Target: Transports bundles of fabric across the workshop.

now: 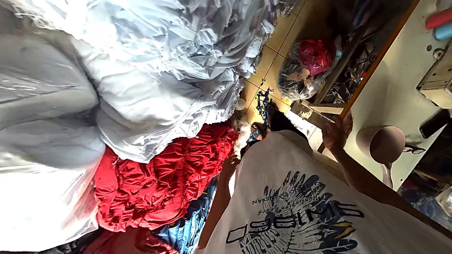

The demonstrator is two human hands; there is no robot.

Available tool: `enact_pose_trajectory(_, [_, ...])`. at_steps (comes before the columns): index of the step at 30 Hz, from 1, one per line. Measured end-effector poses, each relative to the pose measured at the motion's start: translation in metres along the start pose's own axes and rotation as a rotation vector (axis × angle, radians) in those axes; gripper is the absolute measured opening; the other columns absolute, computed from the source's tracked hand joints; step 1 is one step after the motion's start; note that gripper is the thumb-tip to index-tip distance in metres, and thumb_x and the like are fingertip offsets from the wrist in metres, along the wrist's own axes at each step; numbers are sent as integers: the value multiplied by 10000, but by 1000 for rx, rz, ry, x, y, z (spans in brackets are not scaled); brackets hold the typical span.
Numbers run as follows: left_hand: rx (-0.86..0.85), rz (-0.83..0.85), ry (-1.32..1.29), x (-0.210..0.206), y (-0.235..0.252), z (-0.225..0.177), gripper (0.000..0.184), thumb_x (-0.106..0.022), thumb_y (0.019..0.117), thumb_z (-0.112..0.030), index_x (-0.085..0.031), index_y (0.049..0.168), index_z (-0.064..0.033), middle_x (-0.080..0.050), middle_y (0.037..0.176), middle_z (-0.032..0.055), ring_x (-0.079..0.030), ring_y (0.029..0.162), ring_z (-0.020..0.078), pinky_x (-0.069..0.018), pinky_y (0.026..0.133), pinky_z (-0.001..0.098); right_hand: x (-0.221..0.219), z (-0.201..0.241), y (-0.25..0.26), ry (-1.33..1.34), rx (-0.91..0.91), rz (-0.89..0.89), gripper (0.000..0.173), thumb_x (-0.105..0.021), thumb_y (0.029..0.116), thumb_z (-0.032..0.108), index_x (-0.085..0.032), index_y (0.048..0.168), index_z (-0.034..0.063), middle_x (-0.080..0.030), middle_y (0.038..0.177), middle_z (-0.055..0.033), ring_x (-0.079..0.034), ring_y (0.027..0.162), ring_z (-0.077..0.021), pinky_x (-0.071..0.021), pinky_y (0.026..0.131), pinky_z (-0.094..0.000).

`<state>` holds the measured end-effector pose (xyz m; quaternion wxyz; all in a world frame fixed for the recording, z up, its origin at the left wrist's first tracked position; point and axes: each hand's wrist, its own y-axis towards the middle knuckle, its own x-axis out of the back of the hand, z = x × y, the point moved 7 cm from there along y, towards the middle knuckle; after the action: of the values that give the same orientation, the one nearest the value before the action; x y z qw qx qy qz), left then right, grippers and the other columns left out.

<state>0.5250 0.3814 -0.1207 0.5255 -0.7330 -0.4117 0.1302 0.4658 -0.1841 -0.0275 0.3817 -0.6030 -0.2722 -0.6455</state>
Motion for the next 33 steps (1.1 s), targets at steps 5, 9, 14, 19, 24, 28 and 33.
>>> enact_pose_trajectory(5, [186,-73,-110,9,-35,47,453,-608,1033,-227,-543,1423,-6,-671,1289,204,-679,1133,310,-559,952,506,1,1,-1,-5,7,-16,341,-570,955,456,-776,1092,221,-497,1564,-44,-198,1562,-390,-86,1252,-649])
enact_pose_trajectory(9, [253,-143,-231,16,-48,62,465,-613,1029,-202,-522,1443,-9,-647,1328,212,-673,1146,315,-565,941,508,2,3,1,-18,10,-6,352,-564,958,473,-778,1114,242,-497,1565,-47,-182,1563,-410,-66,1250,-662])
enact_pose_trajectory(14, [289,-102,-262,12,-26,65,472,-606,1030,-216,-514,1456,-34,-634,1348,209,-676,1147,319,-572,922,514,1,4,1,-50,-17,30,345,-569,953,448,-776,1105,219,-487,1570,-57,-190,1560,-404,-84,1246,-657])
enact_pose_trajectory(19, [160,-83,-205,13,6,22,455,-586,1037,-248,-536,1438,-39,-654,1310,190,-680,1125,301,-575,919,505,2,5,2,-56,-42,64,345,-574,956,442,-770,1138,224,-459,1589,-48,-170,1564,-394,-80,1240,-665])
enact_pose_trajectory(24, [-6,-126,-268,10,11,-18,458,-584,1042,-261,-537,1441,-42,-664,1294,172,-688,1105,255,-586,901,467,-1,1,2,-74,-25,72,384,-549,964,467,-768,1147,210,-452,1590,-62,-187,1557,-400,-97,1236,-670])
enact_pose_trajectory(28, [-4,-129,-282,-6,-4,4,451,-580,1045,-243,-529,1441,-33,-664,1297,176,-698,1098,263,-600,888,469,0,2,0,-59,-27,70,334,-582,958,440,-769,1108,208,-477,1570,-45,-285,1523,-375,-162,1215,-676])
enact_pose_trajectory(33, [161,-194,-358,-36,-55,65,448,-594,1029,-218,-540,1431,-28,-654,1306,196,-690,1102,300,-587,892,504,2,3,2,-22,9,52,327,-596,955,420,-774,1124,203,-512,1540,-48,-340,1500,-362,-165,1222,-665])
